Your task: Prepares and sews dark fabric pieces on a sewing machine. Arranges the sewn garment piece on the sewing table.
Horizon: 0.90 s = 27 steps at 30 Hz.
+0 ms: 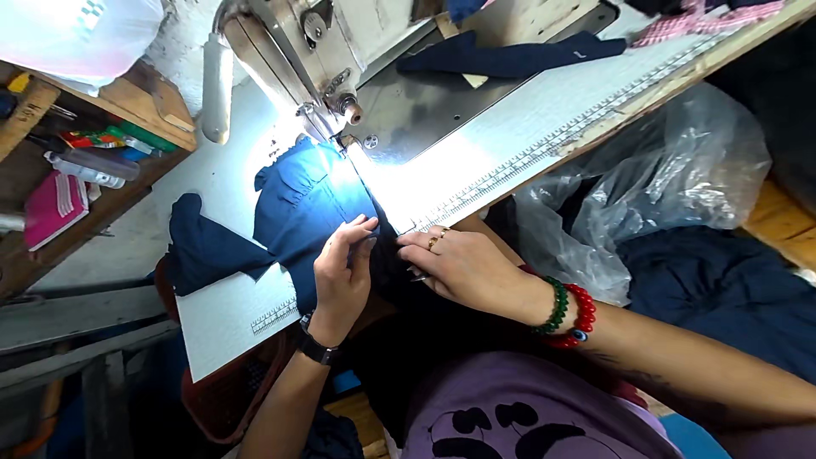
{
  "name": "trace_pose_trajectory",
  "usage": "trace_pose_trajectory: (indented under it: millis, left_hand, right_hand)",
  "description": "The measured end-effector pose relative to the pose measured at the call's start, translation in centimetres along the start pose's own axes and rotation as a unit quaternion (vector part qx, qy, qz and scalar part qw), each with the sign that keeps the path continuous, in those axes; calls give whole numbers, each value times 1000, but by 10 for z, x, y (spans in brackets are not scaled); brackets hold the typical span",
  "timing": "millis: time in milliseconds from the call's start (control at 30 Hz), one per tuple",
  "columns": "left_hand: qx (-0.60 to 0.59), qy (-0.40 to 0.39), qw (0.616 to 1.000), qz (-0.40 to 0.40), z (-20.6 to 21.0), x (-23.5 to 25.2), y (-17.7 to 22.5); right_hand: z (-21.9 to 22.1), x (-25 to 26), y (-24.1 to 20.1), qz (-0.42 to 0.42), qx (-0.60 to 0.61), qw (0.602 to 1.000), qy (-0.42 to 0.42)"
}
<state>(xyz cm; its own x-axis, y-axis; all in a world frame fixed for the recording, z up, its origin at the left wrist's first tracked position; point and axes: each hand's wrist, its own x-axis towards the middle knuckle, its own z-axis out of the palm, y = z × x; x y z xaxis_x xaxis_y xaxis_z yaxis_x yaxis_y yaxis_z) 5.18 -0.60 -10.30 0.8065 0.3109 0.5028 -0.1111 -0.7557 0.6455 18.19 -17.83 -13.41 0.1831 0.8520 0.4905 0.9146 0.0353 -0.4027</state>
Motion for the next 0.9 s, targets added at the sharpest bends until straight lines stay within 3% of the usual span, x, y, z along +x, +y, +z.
trace_pose_trajectory:
  millis: [67, 200, 400, 567, 733, 900]
  left_hand:
    - [-28, 6, 1000, -14, 2, -3, -4]
    - [-109, 101, 988, -51, 0, -7, -8]
    - [-146, 172, 971, -77, -7, -8, -13]
    - [-129, 138, 981, -53, -10, -7, -9]
    - [-43, 67, 997, 10, 4, 2, -2]
    - [27, -3, 1000, -14, 17, -4, -5]
  right_hand:
    - [-7, 7, 2, 5, 30, 999, -9]
    - [-20, 40, 16, 2, 82, 997, 7]
    - [-11, 65, 31, -20, -90, 991, -93]
    - [-9, 43, 25, -80, -67, 993, -63]
    - [-12, 22, 17, -75, -36, 995, -57]
    - [-1, -1, 24, -80, -20, 996, -22]
